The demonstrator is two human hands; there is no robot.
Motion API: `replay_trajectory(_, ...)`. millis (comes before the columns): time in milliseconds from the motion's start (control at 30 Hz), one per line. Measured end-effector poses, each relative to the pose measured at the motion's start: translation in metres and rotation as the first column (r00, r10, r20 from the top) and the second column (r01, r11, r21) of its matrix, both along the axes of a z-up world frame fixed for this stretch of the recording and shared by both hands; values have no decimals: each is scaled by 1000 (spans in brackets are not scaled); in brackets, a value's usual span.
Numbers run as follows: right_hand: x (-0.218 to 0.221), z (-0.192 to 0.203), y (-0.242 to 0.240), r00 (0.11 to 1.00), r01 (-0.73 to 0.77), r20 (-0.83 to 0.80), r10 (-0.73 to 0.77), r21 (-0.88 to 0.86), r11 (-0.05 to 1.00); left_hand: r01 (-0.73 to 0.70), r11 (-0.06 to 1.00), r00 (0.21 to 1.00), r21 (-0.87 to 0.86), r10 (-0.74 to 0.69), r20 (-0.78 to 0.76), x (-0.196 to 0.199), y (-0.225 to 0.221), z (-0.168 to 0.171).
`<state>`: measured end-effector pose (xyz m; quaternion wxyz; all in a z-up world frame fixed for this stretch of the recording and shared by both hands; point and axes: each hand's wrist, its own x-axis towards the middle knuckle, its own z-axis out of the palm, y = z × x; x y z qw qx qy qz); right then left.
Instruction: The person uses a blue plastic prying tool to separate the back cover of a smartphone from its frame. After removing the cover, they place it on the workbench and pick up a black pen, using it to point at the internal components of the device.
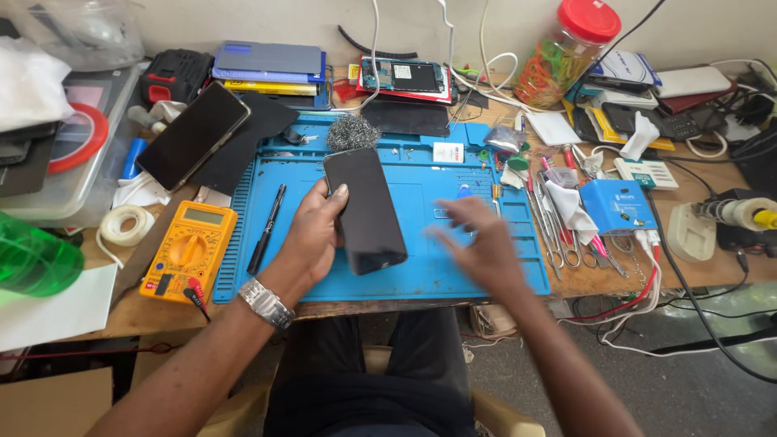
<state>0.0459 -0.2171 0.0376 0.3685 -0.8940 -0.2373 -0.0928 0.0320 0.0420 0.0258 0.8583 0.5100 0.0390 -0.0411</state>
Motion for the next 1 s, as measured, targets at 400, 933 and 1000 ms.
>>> replay_trajectory(400, 59, 1, -38, 970, 242, 125, -207, -445, 862, -90, -127, 854, 988, -520, 11, 31, -5, 76)
replay_trajectory(933, 40, -7, -19, 926, 102, -372, 66, 414, 904, -452, -13, 582, 892, -763, 283, 11, 6, 53)
replay_trajectory(1000, 39, -5, -11, 935, 123, -355, 14, 362, 924, -395, -20, 618, 918, -746, 250, 7, 6, 55)
